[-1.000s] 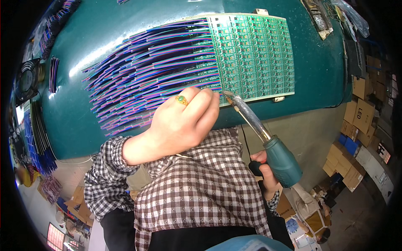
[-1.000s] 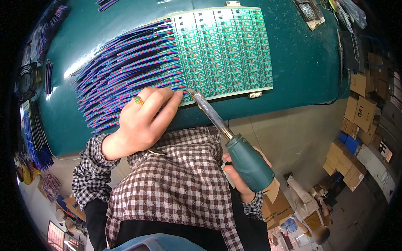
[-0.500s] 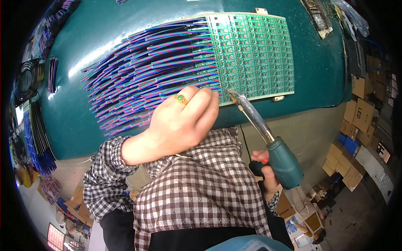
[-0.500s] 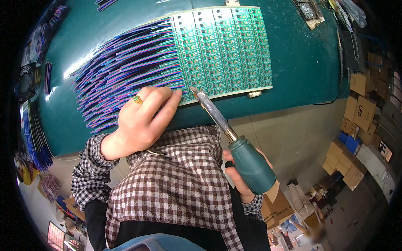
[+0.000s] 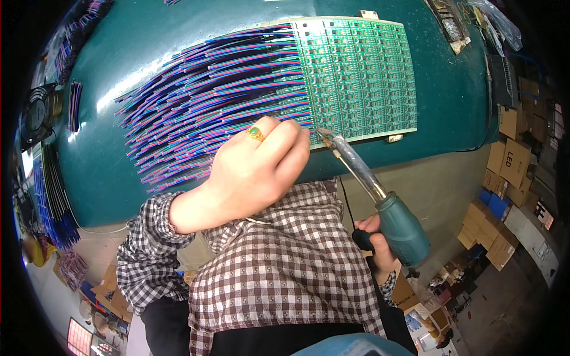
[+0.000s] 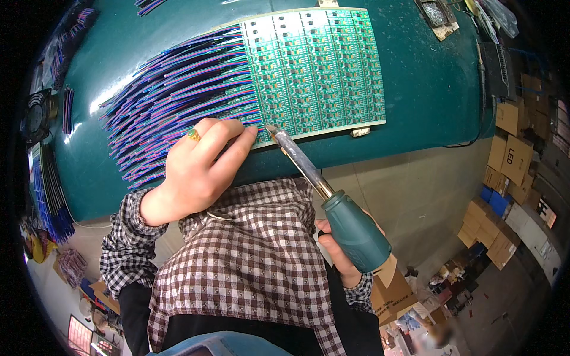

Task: The person solders bundles of wires to a circuit board with a soldering iron.

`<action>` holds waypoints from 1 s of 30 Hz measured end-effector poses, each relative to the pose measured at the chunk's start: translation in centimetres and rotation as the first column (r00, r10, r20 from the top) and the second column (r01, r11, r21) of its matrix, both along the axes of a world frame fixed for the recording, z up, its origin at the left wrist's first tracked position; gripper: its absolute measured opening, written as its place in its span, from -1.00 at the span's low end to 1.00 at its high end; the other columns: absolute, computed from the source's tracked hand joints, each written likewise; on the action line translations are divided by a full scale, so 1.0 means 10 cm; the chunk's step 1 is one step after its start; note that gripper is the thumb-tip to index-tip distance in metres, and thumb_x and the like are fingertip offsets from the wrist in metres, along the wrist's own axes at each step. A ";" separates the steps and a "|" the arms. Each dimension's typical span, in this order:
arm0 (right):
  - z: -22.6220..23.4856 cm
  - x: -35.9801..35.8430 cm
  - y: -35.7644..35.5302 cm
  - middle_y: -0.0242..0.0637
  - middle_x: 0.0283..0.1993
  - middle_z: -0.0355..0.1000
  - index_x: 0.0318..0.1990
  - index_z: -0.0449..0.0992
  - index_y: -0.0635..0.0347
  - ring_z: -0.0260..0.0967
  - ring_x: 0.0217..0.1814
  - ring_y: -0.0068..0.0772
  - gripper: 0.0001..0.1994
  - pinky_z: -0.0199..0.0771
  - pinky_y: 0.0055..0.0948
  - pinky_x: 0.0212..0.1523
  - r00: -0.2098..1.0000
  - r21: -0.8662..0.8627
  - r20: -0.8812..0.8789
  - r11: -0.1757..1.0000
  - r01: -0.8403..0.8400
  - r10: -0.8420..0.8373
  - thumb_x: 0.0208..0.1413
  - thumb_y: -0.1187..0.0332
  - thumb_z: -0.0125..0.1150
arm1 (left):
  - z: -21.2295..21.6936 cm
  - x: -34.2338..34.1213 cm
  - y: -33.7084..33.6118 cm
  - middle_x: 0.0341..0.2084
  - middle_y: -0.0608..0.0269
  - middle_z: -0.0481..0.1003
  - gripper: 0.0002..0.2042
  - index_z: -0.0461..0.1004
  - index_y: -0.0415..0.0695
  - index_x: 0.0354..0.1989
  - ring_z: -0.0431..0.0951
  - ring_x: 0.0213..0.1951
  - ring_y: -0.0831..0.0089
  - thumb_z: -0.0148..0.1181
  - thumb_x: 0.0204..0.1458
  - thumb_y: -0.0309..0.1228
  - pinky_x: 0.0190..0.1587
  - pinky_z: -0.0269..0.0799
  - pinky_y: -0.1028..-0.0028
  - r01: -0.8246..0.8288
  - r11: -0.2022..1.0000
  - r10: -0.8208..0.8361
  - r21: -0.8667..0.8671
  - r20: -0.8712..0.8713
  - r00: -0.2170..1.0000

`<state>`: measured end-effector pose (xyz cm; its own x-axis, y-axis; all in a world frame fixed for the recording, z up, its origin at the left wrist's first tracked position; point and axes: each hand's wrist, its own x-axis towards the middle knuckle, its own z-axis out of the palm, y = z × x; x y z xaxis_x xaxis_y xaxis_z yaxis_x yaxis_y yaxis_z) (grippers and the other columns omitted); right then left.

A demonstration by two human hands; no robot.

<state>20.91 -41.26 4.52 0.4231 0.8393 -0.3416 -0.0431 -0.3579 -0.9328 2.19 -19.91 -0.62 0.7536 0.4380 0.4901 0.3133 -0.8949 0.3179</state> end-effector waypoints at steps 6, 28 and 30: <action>-0.16 0.05 -0.12 -0.10 -0.31 0.55 0.03 0.35 0.53 0.58 -0.23 -0.26 -0.48 0.66 -0.18 -0.07 1.000 0.123 0.007 0.992 0.024 -0.025 -0.03 0.48 0.49 | 0.01 0.00 0.01 -0.42 0.25 0.34 -0.73 0.51 -0.27 -0.25 0.41 -0.44 0.43 0.17 -0.20 -0.47 -0.51 0.39 0.52 0.009 1.000 -0.009 -0.023 0.004 1.000; 0.01 -0.02 0.00 -0.12 -0.31 0.41 -0.23 0.42 0.39 0.43 -0.20 -0.25 -0.66 0.57 -0.17 -0.04 0.998 0.026 0.062 1.000 -0.002 0.001 0.15 0.22 0.27 | 0.01 0.00 0.01 -0.43 0.26 0.33 -0.73 0.50 -0.26 -0.26 0.40 -0.43 0.43 0.16 -0.20 -0.46 -0.49 0.39 0.52 -0.005 1.000 0.005 -0.015 -0.009 1.000; 0.01 -0.02 0.00 -0.10 -0.28 0.43 -0.19 0.43 0.41 0.45 -0.17 -0.23 -0.62 0.58 -0.20 -0.06 0.998 0.033 0.060 0.999 0.003 -0.005 0.15 0.17 0.28 | 0.01 0.00 0.01 -0.43 0.27 0.33 -0.73 0.50 -0.26 -0.27 0.40 -0.44 0.44 0.16 -0.21 -0.46 -0.50 0.39 0.53 -0.005 1.000 0.005 -0.015 -0.006 1.000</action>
<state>20.68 -41.30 4.65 0.4454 0.8478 -0.2879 0.0123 -0.3273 -0.9449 2.17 -19.85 -0.50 0.7547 0.4486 0.4787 0.3195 -0.8886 0.3290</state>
